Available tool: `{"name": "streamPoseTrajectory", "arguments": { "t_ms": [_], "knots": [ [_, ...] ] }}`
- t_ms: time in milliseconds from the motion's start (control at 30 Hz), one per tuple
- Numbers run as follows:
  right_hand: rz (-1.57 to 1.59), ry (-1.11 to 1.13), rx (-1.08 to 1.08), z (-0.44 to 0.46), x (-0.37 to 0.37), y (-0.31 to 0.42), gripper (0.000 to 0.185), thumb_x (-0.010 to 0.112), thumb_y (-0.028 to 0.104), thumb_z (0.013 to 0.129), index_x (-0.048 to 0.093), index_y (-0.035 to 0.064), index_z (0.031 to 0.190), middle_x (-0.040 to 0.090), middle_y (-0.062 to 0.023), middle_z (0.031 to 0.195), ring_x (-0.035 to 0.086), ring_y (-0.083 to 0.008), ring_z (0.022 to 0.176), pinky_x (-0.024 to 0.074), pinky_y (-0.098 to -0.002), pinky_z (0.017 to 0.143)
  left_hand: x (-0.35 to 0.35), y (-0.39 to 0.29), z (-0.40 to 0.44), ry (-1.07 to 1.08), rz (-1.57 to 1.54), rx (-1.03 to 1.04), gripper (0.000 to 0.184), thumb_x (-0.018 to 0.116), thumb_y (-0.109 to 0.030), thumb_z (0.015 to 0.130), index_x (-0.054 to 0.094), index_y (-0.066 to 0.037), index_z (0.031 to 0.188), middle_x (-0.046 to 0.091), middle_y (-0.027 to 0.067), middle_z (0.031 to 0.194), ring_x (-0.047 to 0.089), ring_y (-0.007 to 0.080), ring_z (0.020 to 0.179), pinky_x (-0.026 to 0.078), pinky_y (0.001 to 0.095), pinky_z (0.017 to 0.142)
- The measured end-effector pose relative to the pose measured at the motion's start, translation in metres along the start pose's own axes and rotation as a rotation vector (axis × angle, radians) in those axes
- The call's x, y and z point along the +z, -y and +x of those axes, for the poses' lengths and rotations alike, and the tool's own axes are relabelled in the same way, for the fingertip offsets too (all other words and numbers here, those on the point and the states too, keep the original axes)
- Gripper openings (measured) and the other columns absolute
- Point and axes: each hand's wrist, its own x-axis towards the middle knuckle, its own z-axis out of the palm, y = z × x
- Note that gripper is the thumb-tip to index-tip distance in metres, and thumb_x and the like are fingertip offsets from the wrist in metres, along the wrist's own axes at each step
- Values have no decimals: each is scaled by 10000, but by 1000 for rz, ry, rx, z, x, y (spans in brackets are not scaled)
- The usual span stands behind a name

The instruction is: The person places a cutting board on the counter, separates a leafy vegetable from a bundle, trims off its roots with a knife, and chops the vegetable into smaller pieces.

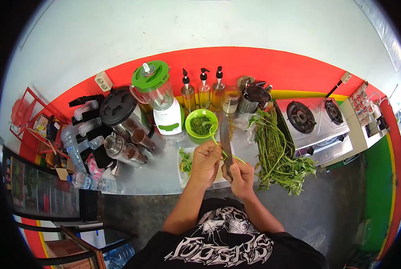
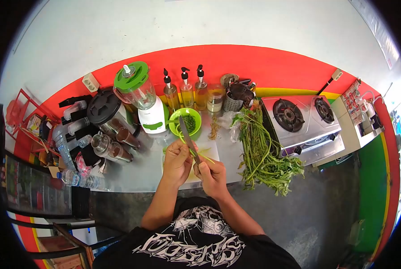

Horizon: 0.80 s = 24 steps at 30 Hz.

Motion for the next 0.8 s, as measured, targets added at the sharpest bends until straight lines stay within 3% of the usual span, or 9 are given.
{"name": "streamPoseTrajectory", "arguments": {
  "t_ms": [100,167,267,300,433,600,733,800],
  "knots": [
    [-37,-17,29,-1,-1,5,430,447,310,1087,590,-40,881,508,-28,636,366,-61,516,286,-245,477,2,-1,0,38,21,2,147,670,-185,969,664,-43,932,707,80,976,626,103,815,495,255,778],
    [20,10,59,-3,-5,6,347,472,213,1076,629,-90,1009,513,-17,705,397,-65,589,312,-242,515,3,-2,0,56,45,3,152,671,-184,968,674,-33,951,713,84,984,630,105,825,494,257,785],
    [15,37,56,-4,-9,3,350,463,213,1079,627,-88,1010,510,-17,699,393,-67,587,316,-243,518,-6,-2,-1,68,147,-9,191,675,-203,967,682,-15,1000,720,83,1017,629,105,847,488,251,798],
    [-26,-4,38,-1,-3,5,454,433,328,1089,584,-38,867,519,-24,644,388,-58,514,286,-241,471,-1,-3,0,70,121,4,196,672,-207,970,677,-18,1020,716,67,1012,621,97,846,487,245,796],
    [-18,-28,72,-1,-1,9,461,435,328,1088,563,-26,821,518,-27,645,389,-61,514,284,-242,467,9,-10,3,-33,-15,29,244,697,-177,957,664,-3,1125,677,16,923,597,97,804,475,251,799],
    [11,2,77,-3,-1,8,461,436,328,1087,640,-76,1001,531,-32,674,386,-64,518,281,-238,468,3,-14,3,-8,35,81,153,699,-128,948,655,-37,1063,689,18,973,610,86,840,488,264,802],
    [28,21,66,-5,-2,4,457,442,329,1085,639,-76,1002,528,-32,672,385,-64,524,284,-237,471,7,-13,0,-14,1,76,101,694,-120,951,650,-51,1010,679,12,968,590,77,820,472,248,782],
    [30,55,74,-6,-5,3,452,451,325,1083,649,-80,1114,530,-29,687,387,-63,538,296,-231,486,5,-10,-1,-29,-33,45,96,697,-127,950,653,-52,990,665,7,940,568,77,803,457,232,764]
  ]
}}
